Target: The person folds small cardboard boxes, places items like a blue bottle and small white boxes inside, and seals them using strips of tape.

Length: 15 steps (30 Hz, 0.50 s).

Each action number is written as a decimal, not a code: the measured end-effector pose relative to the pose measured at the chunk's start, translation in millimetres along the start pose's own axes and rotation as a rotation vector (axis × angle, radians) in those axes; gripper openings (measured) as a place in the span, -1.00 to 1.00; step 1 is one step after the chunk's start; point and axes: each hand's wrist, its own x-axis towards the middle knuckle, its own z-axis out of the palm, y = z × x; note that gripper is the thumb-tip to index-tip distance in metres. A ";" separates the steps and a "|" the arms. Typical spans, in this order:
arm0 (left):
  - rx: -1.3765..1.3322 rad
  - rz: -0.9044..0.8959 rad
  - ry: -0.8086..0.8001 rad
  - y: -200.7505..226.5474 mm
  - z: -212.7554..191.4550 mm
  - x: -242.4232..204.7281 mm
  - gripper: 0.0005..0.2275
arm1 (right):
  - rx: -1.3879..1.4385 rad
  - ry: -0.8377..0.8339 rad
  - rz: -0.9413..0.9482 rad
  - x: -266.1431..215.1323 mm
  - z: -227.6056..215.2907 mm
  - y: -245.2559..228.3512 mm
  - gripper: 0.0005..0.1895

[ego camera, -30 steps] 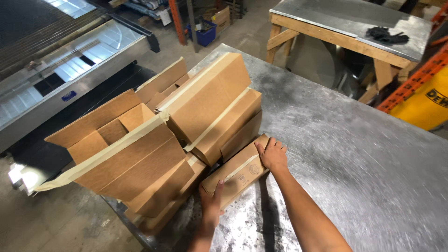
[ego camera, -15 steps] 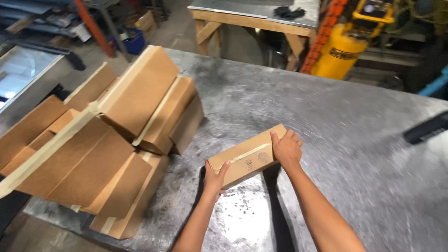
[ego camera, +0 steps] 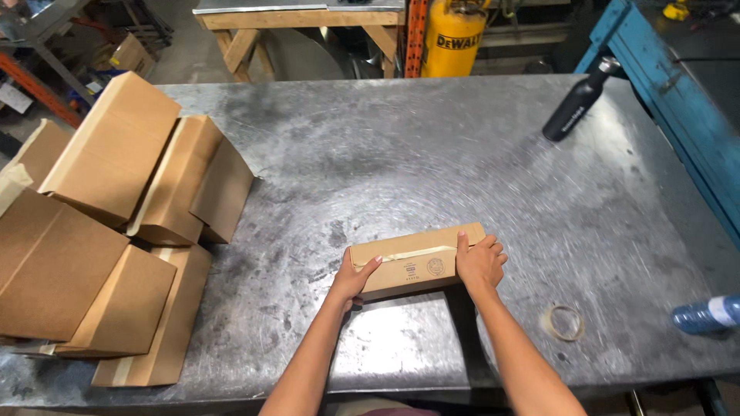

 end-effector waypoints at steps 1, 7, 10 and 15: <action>0.009 -0.003 -0.006 -3.1 5.0 -2.9 -0.06 | 0.002 -0.002 0.011 -5.6 -2.9 7.6 -0.20; 0.113 -0.036 -0.058 -53.7 25.1 15.2 -0.02 | 0.001 -0.011 0.041 -30.2 16.5 52.6 -0.20; 0.262 -0.002 -0.031 -83.1 30.7 43.8 0.01 | -0.021 -0.062 0.055 -42.3 27.1 65.8 -0.20; 0.318 0.015 0.008 -84.7 31.5 37.3 0.01 | -0.025 -0.009 0.016 -44.8 36.1 73.8 -0.22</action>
